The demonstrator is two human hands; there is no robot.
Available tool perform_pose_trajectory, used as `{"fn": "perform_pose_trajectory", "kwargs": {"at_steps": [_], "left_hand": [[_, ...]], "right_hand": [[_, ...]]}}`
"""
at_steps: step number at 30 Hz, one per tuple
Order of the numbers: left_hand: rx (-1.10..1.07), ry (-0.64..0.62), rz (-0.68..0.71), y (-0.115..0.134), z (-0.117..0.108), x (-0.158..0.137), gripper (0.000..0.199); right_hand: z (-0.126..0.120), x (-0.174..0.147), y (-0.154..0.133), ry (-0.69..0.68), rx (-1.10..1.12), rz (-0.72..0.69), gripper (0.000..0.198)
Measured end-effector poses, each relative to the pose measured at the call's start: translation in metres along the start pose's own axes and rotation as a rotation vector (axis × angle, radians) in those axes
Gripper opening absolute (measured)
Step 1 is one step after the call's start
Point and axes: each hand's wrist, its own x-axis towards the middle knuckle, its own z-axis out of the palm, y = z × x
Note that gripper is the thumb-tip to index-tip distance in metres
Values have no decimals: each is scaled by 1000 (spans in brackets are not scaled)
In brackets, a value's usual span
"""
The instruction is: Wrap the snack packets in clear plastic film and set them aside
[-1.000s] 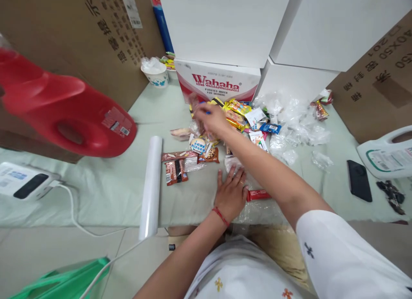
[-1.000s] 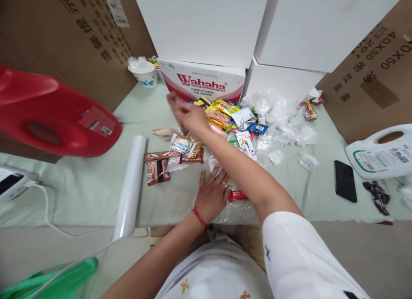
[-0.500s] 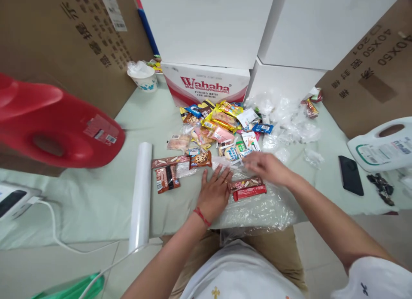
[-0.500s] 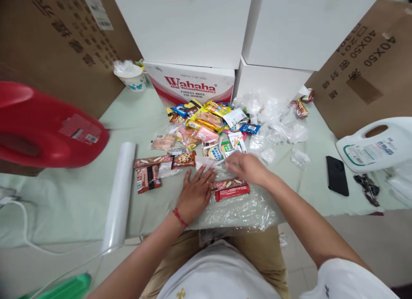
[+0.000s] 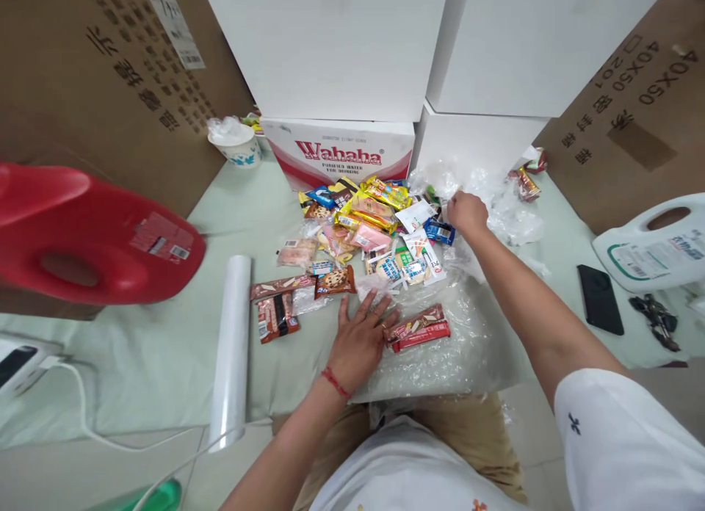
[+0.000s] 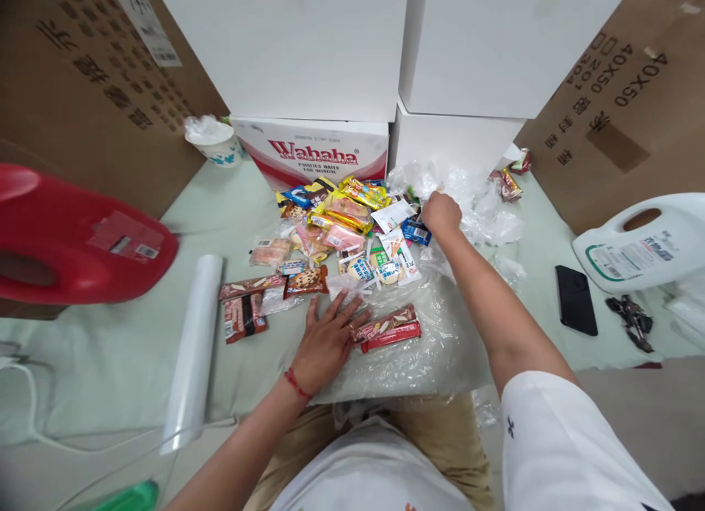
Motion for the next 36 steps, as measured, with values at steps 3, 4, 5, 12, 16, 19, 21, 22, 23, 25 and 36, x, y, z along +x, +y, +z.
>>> {"fn": "perform_pose_trajectory", "kwargs": {"at_steps": [3, 4, 5, 12, 16, 19, 21, 22, 23, 25, 36], "left_hand": [[-2, 14, -5, 2, -2, 0, 44], [1, 15, -7, 3, -2, 0, 46], [5, 17, -12, 3, -3, 0, 49], [9, 4, -59, 2, -3, 0, 55], [1, -15, -72, 2, -1, 2, 55], [4, -16, -86, 4, -1, 3, 51], [5, -10, -97, 6, -1, 3, 51], [5, -6, -101, 6, -1, 3, 53], [5, -1, -104, 7, -1, 3, 54], [5, 15, -113, 8, -1, 3, 54], [-101, 146, -102, -5, 1, 4, 42]], "right_hand": [[0, 13, 6, -124, 36, 144, 60], [1, 17, 5, -164, 55, 137, 63], [1, 21, 4, -186, 71, 125, 63], [-40, -16, 34, -64, 261, -119, 34], [-72, -93, 40, -5, 354, -626, 44], [-57, -153, 25, -212, 330, -984, 47], [-30, -185, 16, -314, 266, -1068, 50], [-16, -198, 13, -340, 235, -1076, 55], [-3, -209, 13, -351, 210, -1075, 59], [16, -225, 18, -336, 186, -1066, 62], [5, -210, 41, -213, 296, -1021, 67]]}}
